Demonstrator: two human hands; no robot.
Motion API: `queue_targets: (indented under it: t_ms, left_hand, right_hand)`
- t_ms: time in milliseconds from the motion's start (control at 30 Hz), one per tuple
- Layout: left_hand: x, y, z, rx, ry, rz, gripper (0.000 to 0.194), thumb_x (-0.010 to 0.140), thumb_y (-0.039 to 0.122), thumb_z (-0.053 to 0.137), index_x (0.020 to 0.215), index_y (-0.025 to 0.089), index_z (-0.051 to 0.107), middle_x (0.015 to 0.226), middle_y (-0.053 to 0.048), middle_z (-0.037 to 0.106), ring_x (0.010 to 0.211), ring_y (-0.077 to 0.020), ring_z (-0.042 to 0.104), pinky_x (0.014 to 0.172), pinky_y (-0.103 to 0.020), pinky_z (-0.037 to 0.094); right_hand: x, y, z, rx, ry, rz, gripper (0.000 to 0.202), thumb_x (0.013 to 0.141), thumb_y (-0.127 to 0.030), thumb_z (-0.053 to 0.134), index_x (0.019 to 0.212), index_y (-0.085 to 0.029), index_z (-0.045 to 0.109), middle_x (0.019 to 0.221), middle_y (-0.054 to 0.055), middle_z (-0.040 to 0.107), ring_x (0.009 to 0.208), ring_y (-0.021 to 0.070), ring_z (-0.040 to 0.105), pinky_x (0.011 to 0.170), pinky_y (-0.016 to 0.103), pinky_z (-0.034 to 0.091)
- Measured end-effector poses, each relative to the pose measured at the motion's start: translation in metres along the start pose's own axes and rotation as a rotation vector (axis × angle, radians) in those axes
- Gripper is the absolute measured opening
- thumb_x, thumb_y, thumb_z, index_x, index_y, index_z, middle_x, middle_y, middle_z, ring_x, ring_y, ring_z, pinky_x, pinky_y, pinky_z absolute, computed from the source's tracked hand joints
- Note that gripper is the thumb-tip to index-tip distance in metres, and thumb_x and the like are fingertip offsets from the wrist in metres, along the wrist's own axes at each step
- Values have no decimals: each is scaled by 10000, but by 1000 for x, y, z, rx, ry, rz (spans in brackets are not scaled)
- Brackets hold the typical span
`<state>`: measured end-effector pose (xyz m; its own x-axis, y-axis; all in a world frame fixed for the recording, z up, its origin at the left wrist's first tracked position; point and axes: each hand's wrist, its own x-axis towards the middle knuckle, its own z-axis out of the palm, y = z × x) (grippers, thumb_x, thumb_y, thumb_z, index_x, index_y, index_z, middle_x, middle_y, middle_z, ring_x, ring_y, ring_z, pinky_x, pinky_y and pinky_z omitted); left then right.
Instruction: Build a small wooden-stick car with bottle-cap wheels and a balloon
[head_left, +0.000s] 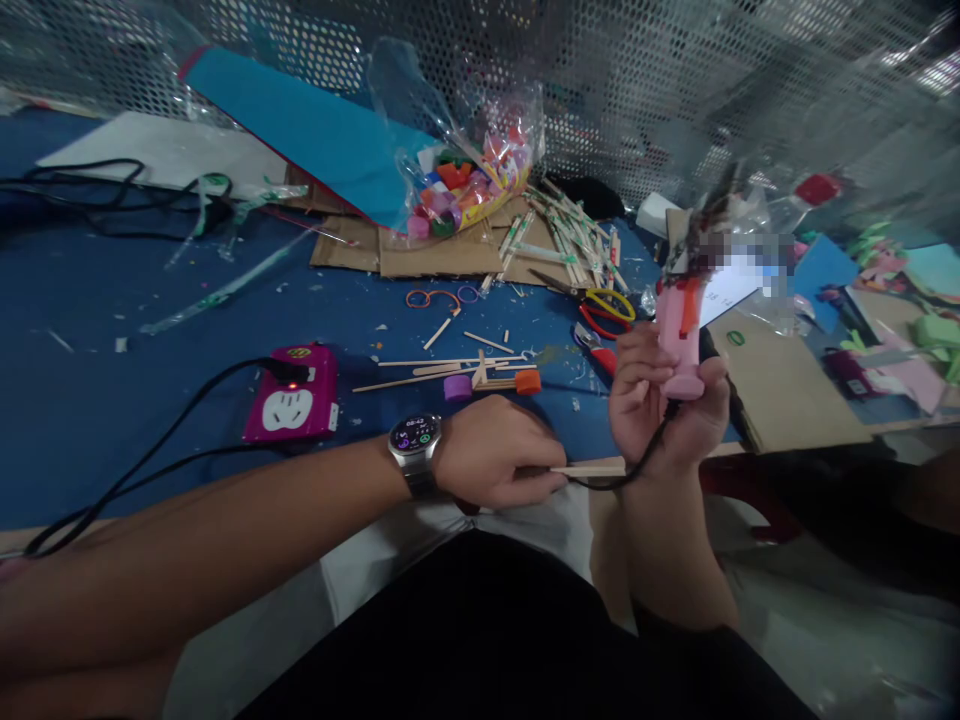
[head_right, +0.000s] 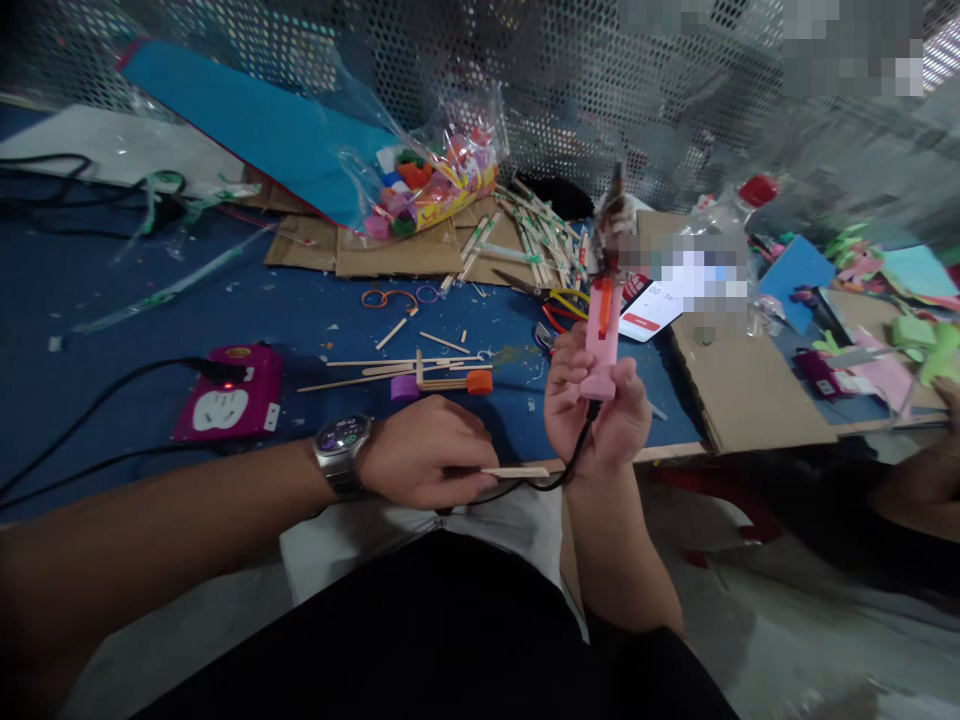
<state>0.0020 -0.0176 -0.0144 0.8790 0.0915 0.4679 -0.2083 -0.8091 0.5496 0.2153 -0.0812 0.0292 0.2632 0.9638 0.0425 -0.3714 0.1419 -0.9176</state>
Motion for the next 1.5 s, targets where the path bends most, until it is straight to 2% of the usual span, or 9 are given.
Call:
queue_targets:
  t_ms: [167,300,467,600,767,867,1100,1267,1500]
  left_hand:
    - [1,2,-1,-13,80,-22,374,1094,374,530,801,211,696,724,-20,728,672,-150,669,620,-317,441]
    - [1,6,-1,41,183,78,336,1045,322,564,732,219,633,661,8,679,620,-141,621,578,-342,407]
    - [4,21,-15,183,310,185,292,985,240,515,709,235,610,606,8,628,581,-162,563,573,-386,379]
    - [7,31,-43,304,397,31,267,976,225,514,726,231,607,622,-2,627,579,-163,529,580,-377,377]
    - [10,34,-83,504,299,-312,281,958,254,527,684,226,471,634,-17,551,617,-183,474,578,-396,291]
    - [10,31,-97,477,299,-393,354,955,272,536,643,220,376,686,-37,559,667,-187,494,619,-394,332]
    - [6,7,-99,259,285,-428,299,967,246,618,674,184,627,876,-37,766,876,-203,715,784,-344,497]
    - [6,-2,-99,101,256,-434,305,1028,266,611,738,191,672,892,-39,774,854,-179,692,810,-330,516]
    - [6,-5,-95,103,202,-410,331,1090,284,523,794,195,643,858,-37,734,811,-179,651,772,-335,472]
  right_hand:
    - [1,-7,1,-36,15,-128,439,670,-516,939,1003,-355,703,1105,58,594,924,223,579,775,346,616]
    - [10,-20,5,-123,-7,-269,371,713,-309,892,1031,-385,715,1170,19,603,921,209,598,835,390,571]
    - [37,-24,5,-307,-83,-215,362,704,-483,920,910,-317,674,940,20,589,683,191,554,692,440,574]
    - [70,-16,-5,-443,-100,-190,392,728,-565,914,906,-286,702,808,26,641,635,200,577,556,387,514]
    - [110,-9,-21,-613,-156,-128,443,728,-569,962,848,-241,689,766,21,683,630,192,628,528,355,515]
    - [120,-5,-26,-641,-226,-71,477,742,-629,949,845,-233,706,732,24,687,618,193,637,522,354,522]
    - [113,20,-26,-509,-253,-30,471,758,-628,955,832,-225,724,659,5,658,573,175,622,492,328,503]
    - [98,23,-25,-433,-185,-2,505,726,-645,976,869,-217,748,742,13,713,653,183,685,568,335,586]
    - [76,10,3,-302,-311,147,582,772,-784,894,949,-242,778,753,6,693,693,185,694,584,323,585]
